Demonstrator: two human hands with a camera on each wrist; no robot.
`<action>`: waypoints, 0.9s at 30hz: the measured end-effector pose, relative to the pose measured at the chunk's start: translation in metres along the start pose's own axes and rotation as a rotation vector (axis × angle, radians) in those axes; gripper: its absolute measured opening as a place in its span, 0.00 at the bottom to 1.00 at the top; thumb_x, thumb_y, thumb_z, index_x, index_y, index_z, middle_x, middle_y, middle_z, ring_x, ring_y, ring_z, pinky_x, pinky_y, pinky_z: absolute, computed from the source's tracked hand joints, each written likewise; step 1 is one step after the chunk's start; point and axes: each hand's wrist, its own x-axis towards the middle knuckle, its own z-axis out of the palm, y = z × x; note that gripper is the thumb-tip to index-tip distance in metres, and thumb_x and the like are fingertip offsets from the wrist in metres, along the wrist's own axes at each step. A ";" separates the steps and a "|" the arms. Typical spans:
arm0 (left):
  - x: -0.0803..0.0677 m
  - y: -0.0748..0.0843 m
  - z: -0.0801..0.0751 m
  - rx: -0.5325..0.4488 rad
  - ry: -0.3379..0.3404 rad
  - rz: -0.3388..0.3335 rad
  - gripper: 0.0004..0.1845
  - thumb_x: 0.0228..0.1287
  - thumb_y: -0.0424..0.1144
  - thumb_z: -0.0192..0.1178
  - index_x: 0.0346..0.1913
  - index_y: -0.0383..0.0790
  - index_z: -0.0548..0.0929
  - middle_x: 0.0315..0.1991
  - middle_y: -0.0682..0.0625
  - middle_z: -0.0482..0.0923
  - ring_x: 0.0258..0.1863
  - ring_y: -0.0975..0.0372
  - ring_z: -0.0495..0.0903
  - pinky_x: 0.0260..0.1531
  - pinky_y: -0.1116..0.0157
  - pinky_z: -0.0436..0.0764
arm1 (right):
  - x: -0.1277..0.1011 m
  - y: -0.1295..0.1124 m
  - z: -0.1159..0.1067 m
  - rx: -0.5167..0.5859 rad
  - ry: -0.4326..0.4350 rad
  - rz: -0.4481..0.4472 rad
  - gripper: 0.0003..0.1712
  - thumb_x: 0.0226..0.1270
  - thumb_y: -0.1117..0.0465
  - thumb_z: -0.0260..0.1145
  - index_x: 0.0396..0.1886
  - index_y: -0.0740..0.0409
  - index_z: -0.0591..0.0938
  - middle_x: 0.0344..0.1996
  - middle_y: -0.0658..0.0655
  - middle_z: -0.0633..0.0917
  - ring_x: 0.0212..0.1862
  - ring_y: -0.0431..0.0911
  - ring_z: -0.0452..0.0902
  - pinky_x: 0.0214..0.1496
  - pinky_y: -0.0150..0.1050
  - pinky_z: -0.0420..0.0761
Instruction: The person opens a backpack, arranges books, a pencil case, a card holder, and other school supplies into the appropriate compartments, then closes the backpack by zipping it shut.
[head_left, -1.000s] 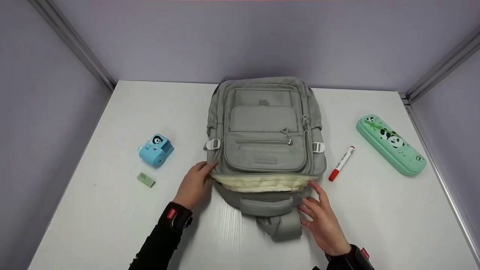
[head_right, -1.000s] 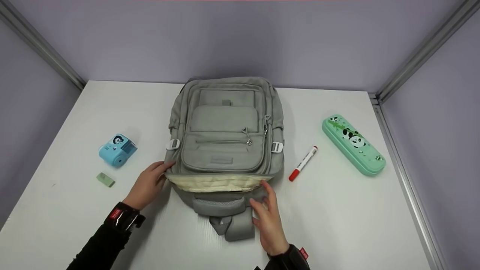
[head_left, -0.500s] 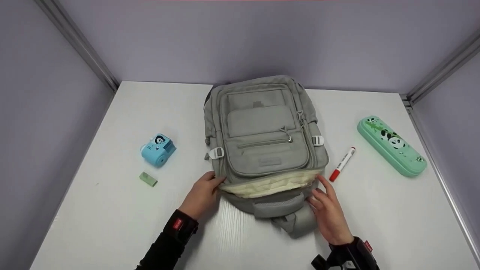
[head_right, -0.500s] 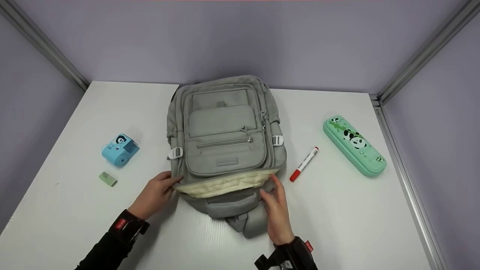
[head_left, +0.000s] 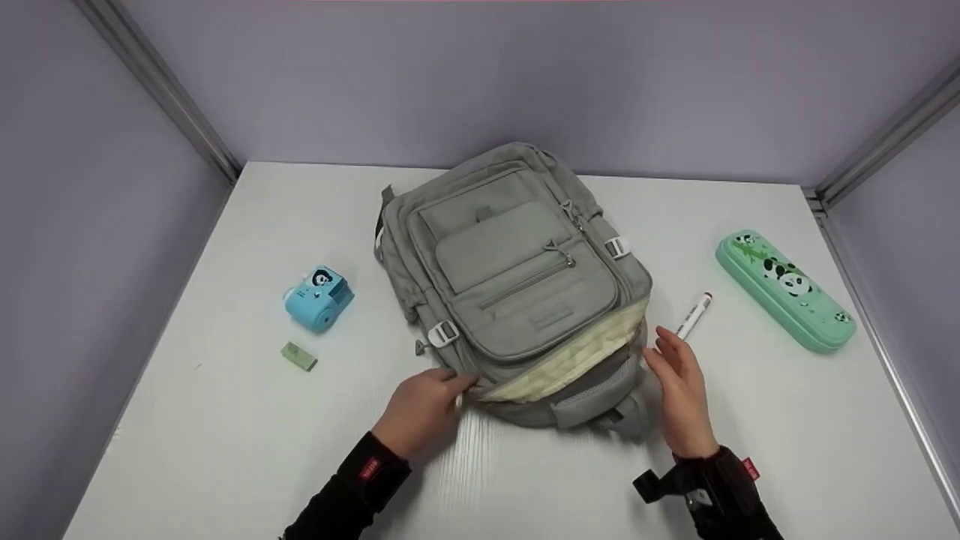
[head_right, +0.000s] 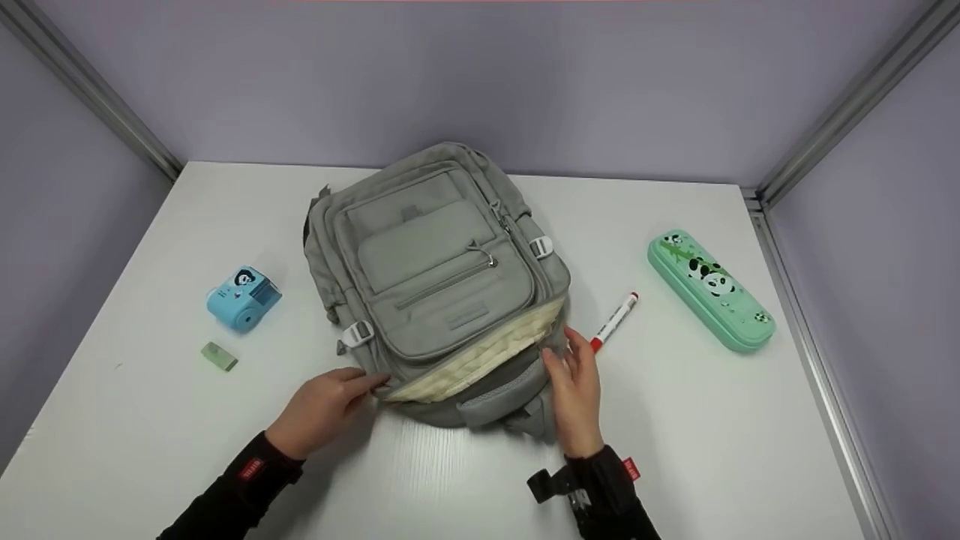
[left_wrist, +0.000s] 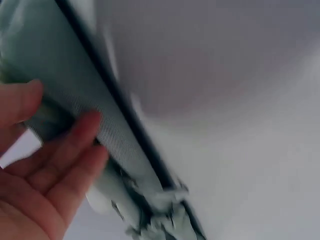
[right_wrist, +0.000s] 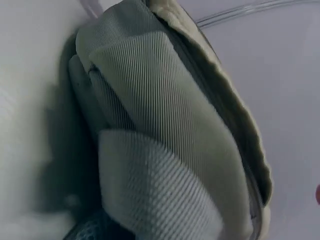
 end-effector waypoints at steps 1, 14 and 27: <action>0.002 -0.006 -0.004 -0.003 0.020 -0.012 0.17 0.56 0.27 0.63 0.49 0.42 0.87 0.32 0.47 0.84 0.27 0.58 0.82 0.26 0.63 0.80 | -0.007 -0.001 0.003 0.004 0.020 -0.006 0.31 0.78 0.64 0.49 0.76 0.64 0.55 0.77 0.64 0.54 0.77 0.52 0.50 0.69 0.31 0.59; 0.051 -0.091 -0.014 0.122 -0.040 -0.223 0.32 0.58 0.24 0.63 0.65 0.50 0.77 0.69 0.37 0.68 0.68 0.40 0.68 0.65 0.35 0.65 | -0.074 0.006 0.042 0.152 -0.249 0.253 0.36 0.77 0.65 0.47 0.78 0.62 0.44 0.79 0.70 0.39 0.78 0.66 0.40 0.70 0.72 0.57; 0.055 -0.073 -0.007 0.181 -0.022 -0.216 0.16 0.64 0.29 0.60 0.52 0.47 0.85 0.50 0.39 0.83 0.51 0.44 0.81 0.60 0.42 0.71 | -0.046 0.013 0.045 0.263 -0.298 0.234 0.39 0.79 0.63 0.42 0.79 0.62 0.34 0.79 0.67 0.29 0.81 0.63 0.27 0.78 0.66 0.45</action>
